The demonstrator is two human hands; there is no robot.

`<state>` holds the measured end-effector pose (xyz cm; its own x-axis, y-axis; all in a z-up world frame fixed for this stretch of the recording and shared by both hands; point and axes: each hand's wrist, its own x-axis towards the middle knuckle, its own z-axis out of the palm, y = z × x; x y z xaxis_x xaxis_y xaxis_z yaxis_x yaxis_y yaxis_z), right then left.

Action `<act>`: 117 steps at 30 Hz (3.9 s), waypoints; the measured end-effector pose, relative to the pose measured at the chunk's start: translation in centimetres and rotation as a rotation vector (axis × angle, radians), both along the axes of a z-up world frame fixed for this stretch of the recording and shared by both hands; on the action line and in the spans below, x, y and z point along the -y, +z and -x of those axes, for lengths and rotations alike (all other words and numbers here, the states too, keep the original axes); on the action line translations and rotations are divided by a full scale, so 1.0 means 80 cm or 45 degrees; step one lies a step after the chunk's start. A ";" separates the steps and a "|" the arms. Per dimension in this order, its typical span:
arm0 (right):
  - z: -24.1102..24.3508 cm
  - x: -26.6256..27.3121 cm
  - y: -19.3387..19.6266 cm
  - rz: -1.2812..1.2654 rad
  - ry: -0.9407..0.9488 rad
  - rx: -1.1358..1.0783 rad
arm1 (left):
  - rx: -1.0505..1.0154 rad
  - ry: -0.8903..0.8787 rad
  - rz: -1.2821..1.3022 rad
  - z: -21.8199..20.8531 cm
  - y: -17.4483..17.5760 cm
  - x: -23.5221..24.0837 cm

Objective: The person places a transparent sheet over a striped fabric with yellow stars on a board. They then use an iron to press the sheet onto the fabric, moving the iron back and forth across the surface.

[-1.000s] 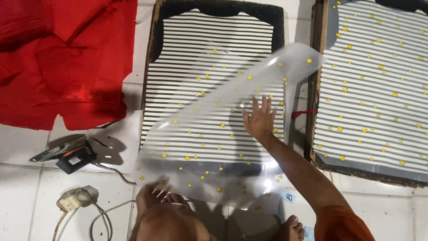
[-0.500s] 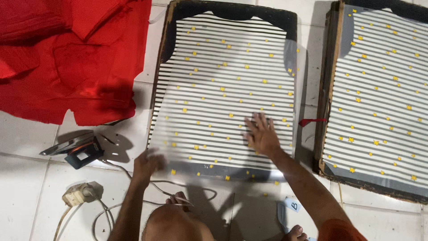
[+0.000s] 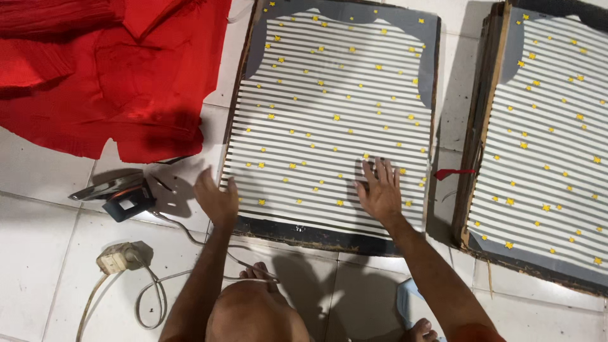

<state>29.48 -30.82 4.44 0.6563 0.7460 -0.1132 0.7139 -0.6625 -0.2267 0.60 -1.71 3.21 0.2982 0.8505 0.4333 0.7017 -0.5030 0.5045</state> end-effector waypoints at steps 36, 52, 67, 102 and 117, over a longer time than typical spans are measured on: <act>-0.017 0.103 -0.059 -0.751 -0.300 0.516 | -0.138 -0.412 -0.262 0.067 -0.114 0.050; -0.060 0.197 -0.109 -0.980 -1.019 -0.755 | 0.282 -0.090 0.567 0.083 -0.128 -0.016; -0.065 0.198 -0.112 -0.948 -1.031 -0.740 | 0.107 -0.030 0.666 0.061 -0.055 0.026; -0.040 0.175 -0.079 -0.956 -1.309 -0.849 | 0.222 0.026 0.738 0.057 -0.047 0.034; -0.038 0.174 -0.071 -0.941 -1.322 -0.893 | 0.185 -0.008 0.764 0.069 -0.054 0.029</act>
